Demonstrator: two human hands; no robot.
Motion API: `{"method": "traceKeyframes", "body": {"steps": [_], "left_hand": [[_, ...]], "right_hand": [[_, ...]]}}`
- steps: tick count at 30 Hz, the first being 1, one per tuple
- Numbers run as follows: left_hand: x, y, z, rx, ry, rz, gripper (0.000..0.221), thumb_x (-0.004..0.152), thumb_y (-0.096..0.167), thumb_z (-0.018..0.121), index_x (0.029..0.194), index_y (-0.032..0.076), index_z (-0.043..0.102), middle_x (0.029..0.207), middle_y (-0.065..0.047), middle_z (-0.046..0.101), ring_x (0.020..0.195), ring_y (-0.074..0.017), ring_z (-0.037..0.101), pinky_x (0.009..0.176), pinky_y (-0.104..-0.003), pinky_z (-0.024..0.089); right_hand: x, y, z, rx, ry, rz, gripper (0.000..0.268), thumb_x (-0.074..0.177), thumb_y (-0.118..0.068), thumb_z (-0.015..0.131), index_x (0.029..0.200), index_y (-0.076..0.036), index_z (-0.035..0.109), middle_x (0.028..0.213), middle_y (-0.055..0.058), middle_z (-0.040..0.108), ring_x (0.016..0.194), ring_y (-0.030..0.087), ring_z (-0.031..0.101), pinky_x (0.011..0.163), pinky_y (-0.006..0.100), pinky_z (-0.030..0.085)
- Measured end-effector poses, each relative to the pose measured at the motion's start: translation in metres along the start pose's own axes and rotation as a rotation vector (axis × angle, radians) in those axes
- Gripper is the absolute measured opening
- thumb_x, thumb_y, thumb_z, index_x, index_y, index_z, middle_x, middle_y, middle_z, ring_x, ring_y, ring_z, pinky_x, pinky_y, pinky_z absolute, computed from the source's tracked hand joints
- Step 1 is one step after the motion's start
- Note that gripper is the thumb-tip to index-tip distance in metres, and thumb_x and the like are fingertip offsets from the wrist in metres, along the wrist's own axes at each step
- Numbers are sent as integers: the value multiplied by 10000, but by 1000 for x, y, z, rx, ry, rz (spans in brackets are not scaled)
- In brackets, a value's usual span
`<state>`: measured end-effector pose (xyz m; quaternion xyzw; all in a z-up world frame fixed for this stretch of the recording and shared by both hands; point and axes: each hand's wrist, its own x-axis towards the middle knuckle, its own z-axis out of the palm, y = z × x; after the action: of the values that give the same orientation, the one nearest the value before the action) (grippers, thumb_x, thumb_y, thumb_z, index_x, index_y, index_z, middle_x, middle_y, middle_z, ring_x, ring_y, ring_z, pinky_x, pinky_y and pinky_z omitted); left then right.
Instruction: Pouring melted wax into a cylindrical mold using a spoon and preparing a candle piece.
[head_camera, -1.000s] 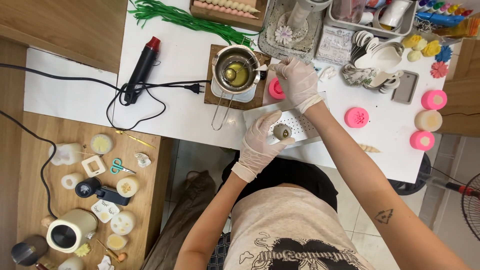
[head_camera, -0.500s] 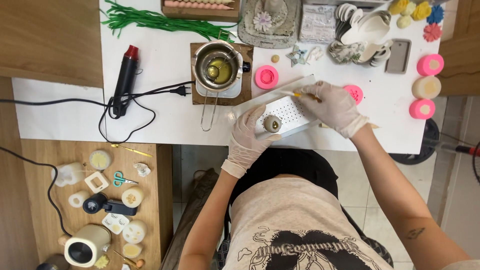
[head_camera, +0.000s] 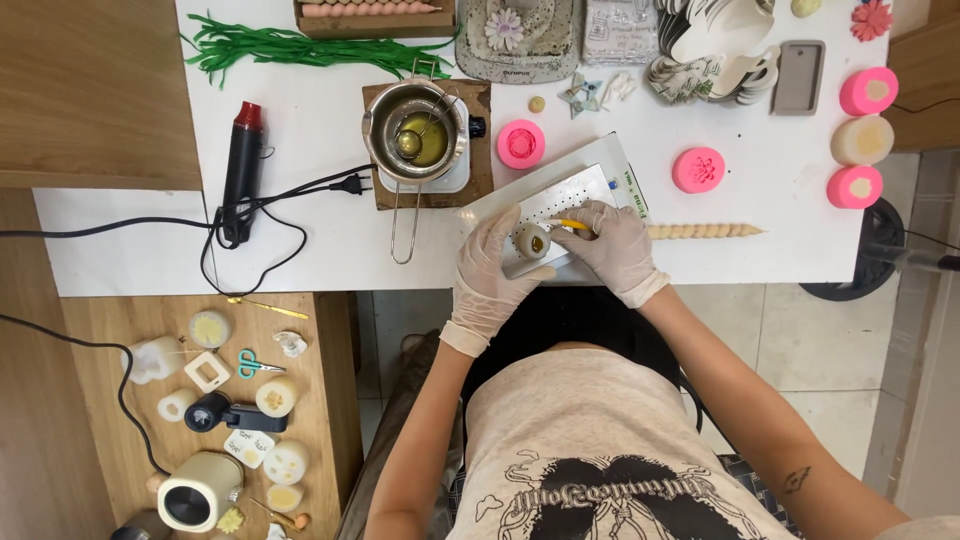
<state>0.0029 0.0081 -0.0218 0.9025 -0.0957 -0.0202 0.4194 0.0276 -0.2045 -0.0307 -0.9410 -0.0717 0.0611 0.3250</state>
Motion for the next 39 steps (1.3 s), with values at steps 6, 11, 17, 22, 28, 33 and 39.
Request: {"method": "traceKeyframes", "body": {"steps": [6, 11, 17, 22, 28, 33, 39], "left_hand": [[-4, 0, 4, -76, 14, -10, 912, 764, 487, 877, 1498, 121, 476, 1444, -91, 574, 1323, -300, 574, 1129, -454, 472], [-5, 3, -6, -5, 55, 27, 929, 757, 487, 878, 1499, 116, 460, 1472, -101, 557, 1343, -319, 551, 1122, -473, 448], [-3, 52, -72, 6, 26, -2, 871, 792, 445, 849, 1493, 104, 460, 1450, -118, 551, 1334, -337, 542, 1127, -476, 439], [4, 151, -179, 84, -54, 41, 688, 894, 421, 800, 1434, 102, 515, 1378, -94, 621, 1273, -310, 609, 1125, -472, 464], [-8, 251, -218, 410, 77, 195, 503, 932, 330, 637, 1337, 41, 562, 1233, -122, 657, 1165, -272, 636, 926, -462, 469], [-4, 278, -220, 428, 12, 106, 503, 925, 314, 644, 1347, 52, 564, 1163, -100, 653, 1104, -242, 644, 840, -439, 472], [3, 274, -229, 417, -162, 17, 506, 916, 295, 652, 1359, 66, 566, 1080, -74, 648, 1031, -208, 654, 738, -411, 477]], "right_hand": [[6, 3, 2, -52, -36, -88, 200, 872, -335, 771, 996, -184, 809, 841, 22, 698, 738, 245, 652, 752, 391, 482], [19, -5, -8, -191, -93, -204, 185, 888, -319, 753, 993, -169, 783, 885, 35, 711, 735, 276, 643, 752, 404, 498], [48, -5, -24, -91, -108, -126, 235, 920, -344, 713, 1021, -143, 779, 901, 77, 712, 756, 317, 665, 757, 439, 524], [112, -15, -27, -3, -133, 1, 355, 971, -411, 713, 984, -58, 742, 833, 164, 662, 745, 354, 651, 706, 456, 506], [196, -67, 22, 40, -92, -292, 283, 1023, -359, 688, 1052, -88, 766, 838, 162, 658, 824, 359, 663, 760, 465, 510], [217, -80, 42, -211, -326, -209, 263, 939, -344, 691, 1125, -188, 791, 954, 182, 740, 874, 359, 708, 796, 459, 544], [202, -56, 15, -13, -229, -263, 416, 1005, -391, 703, 1255, -60, 685, 989, 217, 727, 876, 356, 695, 786, 441, 545]]}}
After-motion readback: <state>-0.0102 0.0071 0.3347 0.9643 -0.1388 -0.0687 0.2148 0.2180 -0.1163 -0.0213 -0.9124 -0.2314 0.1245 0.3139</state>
